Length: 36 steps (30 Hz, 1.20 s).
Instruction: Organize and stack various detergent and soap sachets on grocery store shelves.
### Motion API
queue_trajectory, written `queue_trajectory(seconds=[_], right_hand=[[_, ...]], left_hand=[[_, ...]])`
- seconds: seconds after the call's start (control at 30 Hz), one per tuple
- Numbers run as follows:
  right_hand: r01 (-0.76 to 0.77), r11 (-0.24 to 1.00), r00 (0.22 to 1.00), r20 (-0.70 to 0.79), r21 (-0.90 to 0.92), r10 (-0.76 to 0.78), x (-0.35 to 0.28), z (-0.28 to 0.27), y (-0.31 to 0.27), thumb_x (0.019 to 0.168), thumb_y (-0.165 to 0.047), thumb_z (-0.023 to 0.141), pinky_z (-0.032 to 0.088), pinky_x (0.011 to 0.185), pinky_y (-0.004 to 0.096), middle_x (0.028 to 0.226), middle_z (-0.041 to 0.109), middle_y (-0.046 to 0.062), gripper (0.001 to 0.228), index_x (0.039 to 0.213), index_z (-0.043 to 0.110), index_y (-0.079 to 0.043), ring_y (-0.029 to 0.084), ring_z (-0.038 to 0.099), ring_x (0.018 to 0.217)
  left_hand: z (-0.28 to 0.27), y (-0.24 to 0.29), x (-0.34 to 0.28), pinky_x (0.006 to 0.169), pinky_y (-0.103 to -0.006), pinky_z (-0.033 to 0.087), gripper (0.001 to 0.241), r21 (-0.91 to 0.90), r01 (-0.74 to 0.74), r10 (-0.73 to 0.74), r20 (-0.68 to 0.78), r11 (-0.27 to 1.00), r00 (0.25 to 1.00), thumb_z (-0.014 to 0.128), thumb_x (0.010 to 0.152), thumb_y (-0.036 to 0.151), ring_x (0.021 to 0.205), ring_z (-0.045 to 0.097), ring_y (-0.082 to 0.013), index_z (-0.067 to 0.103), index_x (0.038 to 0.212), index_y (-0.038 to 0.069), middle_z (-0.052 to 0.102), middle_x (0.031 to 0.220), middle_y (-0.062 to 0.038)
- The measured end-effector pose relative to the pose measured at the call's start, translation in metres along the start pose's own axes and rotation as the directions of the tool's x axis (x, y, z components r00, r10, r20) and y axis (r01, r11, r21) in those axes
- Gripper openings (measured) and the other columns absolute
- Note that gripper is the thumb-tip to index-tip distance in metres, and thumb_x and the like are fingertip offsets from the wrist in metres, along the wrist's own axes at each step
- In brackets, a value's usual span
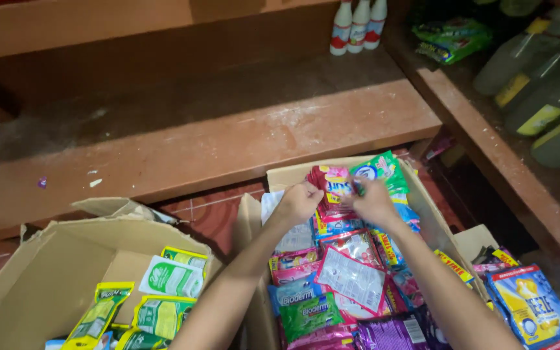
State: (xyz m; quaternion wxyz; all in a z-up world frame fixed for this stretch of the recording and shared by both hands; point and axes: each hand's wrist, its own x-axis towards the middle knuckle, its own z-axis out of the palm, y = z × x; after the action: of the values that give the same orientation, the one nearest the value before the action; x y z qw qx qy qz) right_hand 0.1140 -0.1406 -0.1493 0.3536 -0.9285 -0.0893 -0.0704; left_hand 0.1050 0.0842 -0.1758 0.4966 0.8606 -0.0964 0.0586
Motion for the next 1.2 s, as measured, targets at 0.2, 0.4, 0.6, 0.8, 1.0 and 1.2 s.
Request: queue_trajectory(seconds=[0.2, 0.4, 0.6, 0.8, 1.0, 1.2], right_hand=[[-0.293, 0.928, 0.955, 0.108, 0.23, 0.275, -0.023, 0.016, -0.007, 0.073, -0.026, 0.091, 0.055, 0.07, 0.035, 0.084, 0.077, 0.01, 0.04, 0.1, 0.078, 0.0, 0.018, 0.069, 0.073], [-0.476, 0.453, 0.846, 0.251, 0.754, 0.471, 0.002, 0.026, 0.007, 0.081, -0.006, 0.077, 0.045, 0.052, 0.034, 0.077, 0.063, 0.007, 0.023, 0.095, 0.058, -0.005, 0.019, 0.057, 0.062], [-0.468, -0.167, 0.875, 0.481, 0.868, 0.047, 0.003, -0.024, -0.035, 0.086, 0.0, 0.068, 0.055, 0.065, 0.03, 0.089, 0.065, 0.009, 0.02, 0.102, 0.057, -0.001, 0.018, 0.063, 0.073], [-0.533, 0.058, 0.823, 0.534, 0.844, -0.196, -0.069, -0.057, -0.094, 0.076, 0.001, 0.073, 0.056, 0.064, 0.033, 0.107, 0.072, 0.01, 0.065, 0.135, 0.05, -0.013, 0.02, 0.069, 0.082], [-0.506, 0.575, 0.576, 0.748, 0.643, -0.328, -0.061, -0.038, -0.027, 0.082, 0.0, 0.081, 0.058, 0.088, 0.041, 0.119, 0.071, 0.018, 0.062, 0.137, 0.052, -0.003, 0.026, 0.071, 0.102], [-0.564, 0.104, 0.713, 0.547, 0.819, -0.438, -0.046, -0.095, -0.073, 0.082, -0.026, 0.082, 0.052, 0.101, 0.056, 0.139, 0.062, 0.025, 0.054, 0.115, 0.048, 0.0, 0.038, 0.063, 0.127]], left_hand=[[0.007, -0.016, 0.002, 0.063, -0.0369, 0.056, 0.028, -0.068, 0.253, -0.229, 0.25, 0.965, 0.941, 0.063, 0.091, 0.028, 0.068, 0.071, -0.0186, 0.076, 0.092, 0.003, 0.076, 0.079, -0.016], [0.005, -0.006, 0.003, 0.063, -0.0347, 0.061, 0.064, -0.32, 0.548, -0.428, 0.375, 0.773, 0.822, 0.057, 0.095, 0.058, 0.076, 0.075, -0.0219, 0.066, 0.116, -0.002, 0.075, 0.097, -0.016], [-0.068, 0.075, -0.016, 0.082, -0.0419, 0.061, 0.107, -0.479, 0.795, -0.434, 0.667, 0.373, 0.606, 0.028, 0.085, 0.09, 0.101, 0.074, -0.0347, 0.05, 0.131, -0.004, 0.07, 0.12, -0.027], [-0.069, 0.049, 0.003, 0.102, -0.042, 0.055, 0.097, -0.753, 0.656, -0.08, 0.652, 0.053, 0.754, 0.04, 0.098, 0.076, 0.121, 0.066, -0.0313, 0.058, 0.132, -0.013, 0.072, 0.126, -0.024], [-0.063, 0.085, 0.004, 0.079, -0.034, 0.059, 0.015, -0.754, 0.514, -0.177, 0.487, 0.409, 0.855, 0.067, 0.099, 0.016, 0.089, 0.072, -0.0189, 0.067, 0.107, 0.004, 0.074, 0.101, -0.01], [-0.103, 0.143, 0.002, 0.067, -0.0228, 0.052, 0.014, -0.754, 0.075, 0.144, 0.22, 0.652, 0.965, 0.075, 0.09, 0.004, 0.077, 0.064, -0.0062, 0.061, 0.088, 0.007, 0.068, 0.085, -0.001]])
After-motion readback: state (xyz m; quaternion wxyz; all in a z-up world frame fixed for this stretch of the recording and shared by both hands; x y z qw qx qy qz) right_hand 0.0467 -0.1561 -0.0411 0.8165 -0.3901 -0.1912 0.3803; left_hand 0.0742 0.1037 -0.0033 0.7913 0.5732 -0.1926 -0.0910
